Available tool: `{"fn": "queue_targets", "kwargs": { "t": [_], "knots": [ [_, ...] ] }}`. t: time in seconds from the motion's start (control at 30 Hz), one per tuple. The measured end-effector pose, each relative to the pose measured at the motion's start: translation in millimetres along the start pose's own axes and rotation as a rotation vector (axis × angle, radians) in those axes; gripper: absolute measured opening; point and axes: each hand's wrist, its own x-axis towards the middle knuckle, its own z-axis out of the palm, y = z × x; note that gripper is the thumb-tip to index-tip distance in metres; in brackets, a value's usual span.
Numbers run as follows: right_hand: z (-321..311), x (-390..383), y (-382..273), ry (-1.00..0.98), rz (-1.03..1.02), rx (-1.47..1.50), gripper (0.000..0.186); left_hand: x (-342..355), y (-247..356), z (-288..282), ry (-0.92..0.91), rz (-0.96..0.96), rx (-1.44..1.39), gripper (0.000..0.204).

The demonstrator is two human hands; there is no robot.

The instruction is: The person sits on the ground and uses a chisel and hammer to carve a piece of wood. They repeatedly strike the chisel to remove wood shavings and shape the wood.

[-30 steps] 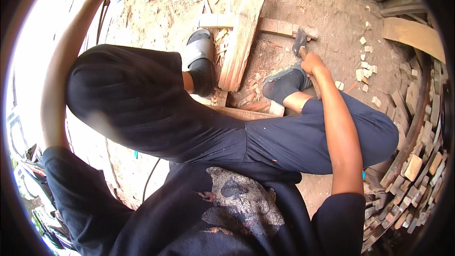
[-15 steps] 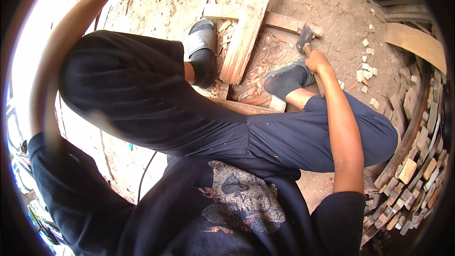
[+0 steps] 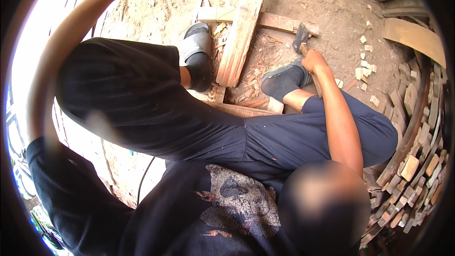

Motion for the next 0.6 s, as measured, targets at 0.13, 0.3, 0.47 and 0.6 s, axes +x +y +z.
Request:
{"fn": "queue_targets", "kwargs": {
  "t": [0.13,0.3,0.47,0.6],
  "knots": [
    [4,9,5,0.011,0.038,-0.029,0.043,19,-19,12,0.097,0.029,0.061,0.037],
    [-4,-10,-10,0.062,0.027,-0.041,0.04,31,-39,18,0.088,0.085,0.095,0.044],
    [-9,-24,-23,0.183,0.069,-0.052,0.029,43,-45,23,0.154,0.115,0.123,0.045],
    [-24,-32,-43,0.363,-0.101,-0.051,0.022,37,-40,22,0.195,0.102,0.09,0.042]
  ]
}}
